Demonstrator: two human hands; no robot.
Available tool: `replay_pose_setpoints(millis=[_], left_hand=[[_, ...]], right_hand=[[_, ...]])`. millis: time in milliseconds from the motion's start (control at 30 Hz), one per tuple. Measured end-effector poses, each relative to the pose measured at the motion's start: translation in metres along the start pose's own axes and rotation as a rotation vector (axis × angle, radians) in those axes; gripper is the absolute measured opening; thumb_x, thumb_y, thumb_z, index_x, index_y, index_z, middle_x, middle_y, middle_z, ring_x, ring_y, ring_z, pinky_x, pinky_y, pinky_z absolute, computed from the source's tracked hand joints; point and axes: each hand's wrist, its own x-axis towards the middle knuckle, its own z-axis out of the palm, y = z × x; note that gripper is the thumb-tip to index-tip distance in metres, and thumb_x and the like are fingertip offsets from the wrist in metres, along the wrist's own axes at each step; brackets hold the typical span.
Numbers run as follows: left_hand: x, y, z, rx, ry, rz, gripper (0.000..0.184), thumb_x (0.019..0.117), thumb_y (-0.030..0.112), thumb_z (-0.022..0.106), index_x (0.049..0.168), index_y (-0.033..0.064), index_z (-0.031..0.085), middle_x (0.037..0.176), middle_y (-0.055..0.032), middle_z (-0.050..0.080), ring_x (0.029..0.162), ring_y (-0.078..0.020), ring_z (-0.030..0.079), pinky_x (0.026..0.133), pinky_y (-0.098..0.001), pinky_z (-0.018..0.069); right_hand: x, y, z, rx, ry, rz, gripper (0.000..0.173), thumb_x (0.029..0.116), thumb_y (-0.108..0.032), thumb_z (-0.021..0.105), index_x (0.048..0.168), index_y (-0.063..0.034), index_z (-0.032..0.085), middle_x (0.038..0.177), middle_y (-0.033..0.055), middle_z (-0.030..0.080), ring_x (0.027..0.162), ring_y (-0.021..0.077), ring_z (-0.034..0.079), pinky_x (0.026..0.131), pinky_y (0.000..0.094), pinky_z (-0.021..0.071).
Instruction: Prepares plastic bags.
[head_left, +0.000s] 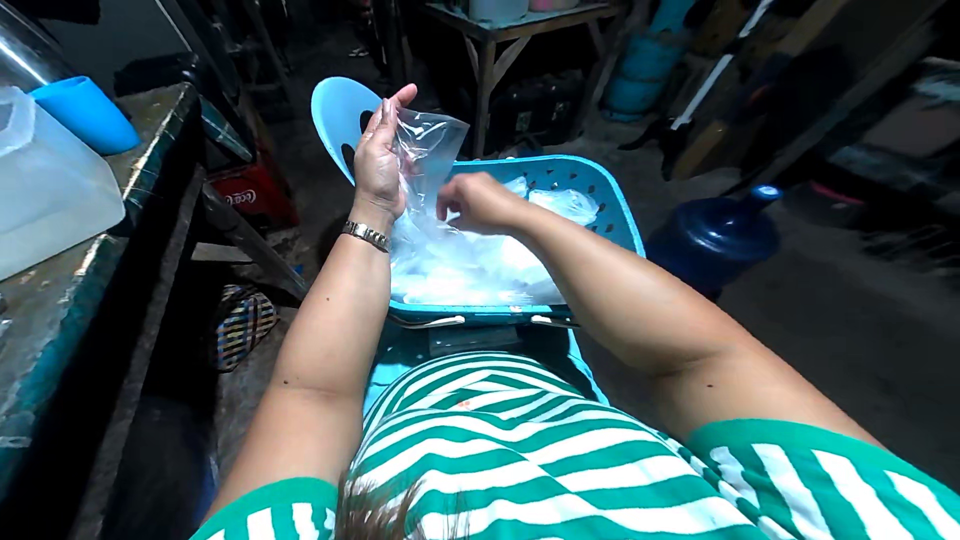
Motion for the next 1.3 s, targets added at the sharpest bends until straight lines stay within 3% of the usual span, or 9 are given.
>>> replay_pose_setpoints(millis=[133, 267, 333, 467, 633, 767, 900, 1100, 1300], left_hand=[[0.001, 0.001, 0.0, -0.014, -0.003, -0.032, 0.041, 0.1135, 0.023, 0.028, 0.126, 0.0079, 0.064, 0.095, 0.0028, 0.064, 0.068, -0.0032, 0.057, 0.058, -0.017, 0.0468], [-0.006, 0.005, 0.007, 0.146, -0.136, -0.059, 0.027, 0.1084, 0.012, 0.044, 0.121, 0.0032, 0.067, 0.09, 0.0027, 0.065, 0.058, -0.0001, 0.051, 0.051, -0.0142, 0.0423], [-0.009, 0.004, 0.009, 0.189, -0.205, -0.052, 0.022, 0.1059, 0.008, 0.051, 0.119, 0.0014, 0.067, 0.092, 0.0019, 0.069, 0.063, 0.0001, 0.056, 0.054, -0.0152, 0.0458], [-0.014, 0.004, 0.008, 0.24, -0.186, -0.021, 0.011, 0.0987, 0.002, 0.062, 0.108, 0.0025, 0.069, 0.088, 0.0039, 0.071, 0.071, -0.0001, 0.063, 0.062, -0.0169, 0.0522], [-0.014, 0.002, 0.009, 0.243, -0.195, -0.015, 0.007, 0.0992, 0.006, 0.063, 0.093, 0.0083, 0.064, 0.075, 0.0088, 0.062, 0.063, 0.0028, 0.056, 0.061, -0.0144, 0.0486], [-0.013, 0.002, 0.008, 0.215, -0.233, -0.027, 0.005, 0.1, 0.004, 0.061, 0.1, 0.0061, 0.065, 0.08, 0.0061, 0.068, 0.068, 0.0006, 0.062, 0.063, -0.0166, 0.0531], [-0.012, -0.001, 0.005, 0.199, -0.256, 0.015, 0.013, 0.0963, -0.003, 0.063, 0.107, 0.0021, 0.067, 0.087, 0.0028, 0.073, 0.072, -0.0014, 0.066, 0.064, -0.0181, 0.0547], [-0.014, 0.001, 0.008, 0.155, -0.253, 0.003, 0.011, 0.0952, -0.004, 0.063, 0.1, 0.0052, 0.065, 0.086, 0.006, 0.069, 0.078, -0.0009, 0.065, 0.076, -0.0202, 0.0564], [-0.015, 0.003, 0.001, 0.157, -0.513, -0.14, 0.011, 0.0986, 0.004, 0.058, 0.095, 0.0132, 0.063, 0.074, 0.0095, 0.063, 0.059, 0.0018, 0.053, 0.054, -0.0155, 0.0446]], right_hand=[[-0.014, 0.017, -0.035, 0.173, 0.29, 0.144, 0.022, 0.1003, -0.016, 0.065, 0.109, 0.0031, 0.069, 0.097, 0.0175, 0.069, 0.087, 0.0256, 0.066, 0.084, 0.0476, 0.0529], [-0.018, 0.022, -0.041, 0.627, 0.618, 0.116, 0.038, 0.111, -0.032, 0.042, 0.117, -0.0012, 0.063, 0.098, 0.0019, 0.064, 0.081, 0.0053, 0.062, 0.073, 0.0248, 0.054], [-0.018, 0.018, -0.036, 0.722, 0.568, 0.036, 0.03, 0.1063, -0.025, 0.053, 0.121, 0.0004, 0.062, 0.102, 0.0028, 0.066, 0.087, 0.0055, 0.063, 0.079, 0.025, 0.0543], [-0.014, 0.016, -0.028, 0.49, 0.549, 0.025, 0.012, 0.0953, -0.014, 0.07, 0.097, -0.0019, 0.069, 0.083, -0.0016, 0.067, 0.072, -0.0005, 0.06, 0.074, 0.0208, 0.0521], [-0.014, 0.02, -0.03, 0.496, 0.61, 0.049, 0.013, 0.1012, -0.013, 0.061, 0.1, -0.0016, 0.068, 0.083, -0.0022, 0.066, 0.073, -0.0006, 0.061, 0.075, 0.0205, 0.0529], [-0.015, 0.016, -0.031, 0.729, 0.558, 0.043, 0.021, 0.1074, -0.02, 0.052, 0.101, -0.0046, 0.064, 0.084, -0.0044, 0.064, 0.074, 0.001, 0.062, 0.073, 0.0214, 0.0553], [-0.016, 0.012, -0.026, 0.608, 0.477, 0.017, 0.012, 0.0958, -0.012, 0.07, 0.1, -0.0005, 0.069, 0.085, -0.001, 0.069, 0.075, 0.0001, 0.063, 0.076, 0.0212, 0.0547], [-0.015, 0.011, -0.027, 0.501, 0.579, 0.053, 0.014, 0.0999, -0.014, 0.064, 0.098, -0.003, 0.073, 0.083, -0.0028, 0.07, 0.072, -0.0021, 0.062, 0.075, 0.0204, 0.0536], [-0.015, 0.008, -0.037, 1.357, 0.623, 0.121, 0.019, 0.1107, -0.012, 0.04, 0.099, -0.0096, 0.055, 0.079, -0.0001, 0.066, 0.07, 0.0093, 0.067, 0.072, 0.0265, 0.0594]])
